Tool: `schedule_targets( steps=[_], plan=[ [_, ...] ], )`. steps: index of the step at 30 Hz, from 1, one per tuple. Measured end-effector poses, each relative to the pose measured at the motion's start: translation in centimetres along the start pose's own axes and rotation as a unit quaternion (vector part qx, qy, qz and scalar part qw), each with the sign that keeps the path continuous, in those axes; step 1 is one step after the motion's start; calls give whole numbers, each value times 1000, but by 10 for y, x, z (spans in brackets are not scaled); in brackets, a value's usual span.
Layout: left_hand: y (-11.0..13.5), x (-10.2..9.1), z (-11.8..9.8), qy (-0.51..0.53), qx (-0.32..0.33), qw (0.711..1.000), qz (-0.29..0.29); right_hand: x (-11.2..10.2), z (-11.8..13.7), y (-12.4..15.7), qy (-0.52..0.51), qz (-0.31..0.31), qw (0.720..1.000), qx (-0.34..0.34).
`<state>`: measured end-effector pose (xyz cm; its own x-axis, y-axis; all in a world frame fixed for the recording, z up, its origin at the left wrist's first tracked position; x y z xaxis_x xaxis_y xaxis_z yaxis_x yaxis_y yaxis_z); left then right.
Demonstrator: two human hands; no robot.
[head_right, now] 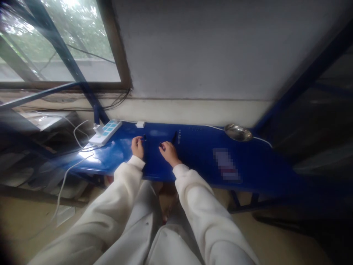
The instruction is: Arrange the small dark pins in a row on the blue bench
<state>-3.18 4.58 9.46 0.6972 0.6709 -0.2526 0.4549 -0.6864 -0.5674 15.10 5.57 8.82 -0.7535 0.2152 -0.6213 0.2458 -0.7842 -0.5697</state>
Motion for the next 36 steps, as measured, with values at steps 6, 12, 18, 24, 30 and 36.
schedule_targets(
  steps=[6, 12, 18, 24, 30, 36],
  plan=[
    [4, -11, 56, 63, -158, 984, -51, 51, -8, -32, -53, 48, 994, 84],
    [5, -6, 64, 74, -183, 979, -43, 79, -20, -50, -36, 68, 988, 132],
    [7, -7, 60, 95, -188, 977, -43, 92, -29, -58, 9, 96, 983, 155],
    [8, -8, 54, 105, -189, 975, -47, 97, -30, -61, 27, 108, 977, 183],
    [8, -8, 54, 116, -194, 973, -46, 94, -26, -59, 15, 96, 976, 197],
    [9, -8, 54, 118, -194, 973, -44, 94, -28, -58, -4, 97, 973, 211]
  ],
)
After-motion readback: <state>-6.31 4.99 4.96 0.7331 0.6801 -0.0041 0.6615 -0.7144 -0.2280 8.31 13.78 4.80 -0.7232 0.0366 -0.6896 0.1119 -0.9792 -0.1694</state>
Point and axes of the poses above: each hand's wrist, its own y-axis away from the middle knuckle, its own x-axis out of the palm, z = x × y, the point moved 9 cm from there along -y, towards the middle knuckle, and after that the axes turned 8 degrees about -y, right-handed, at the moved point
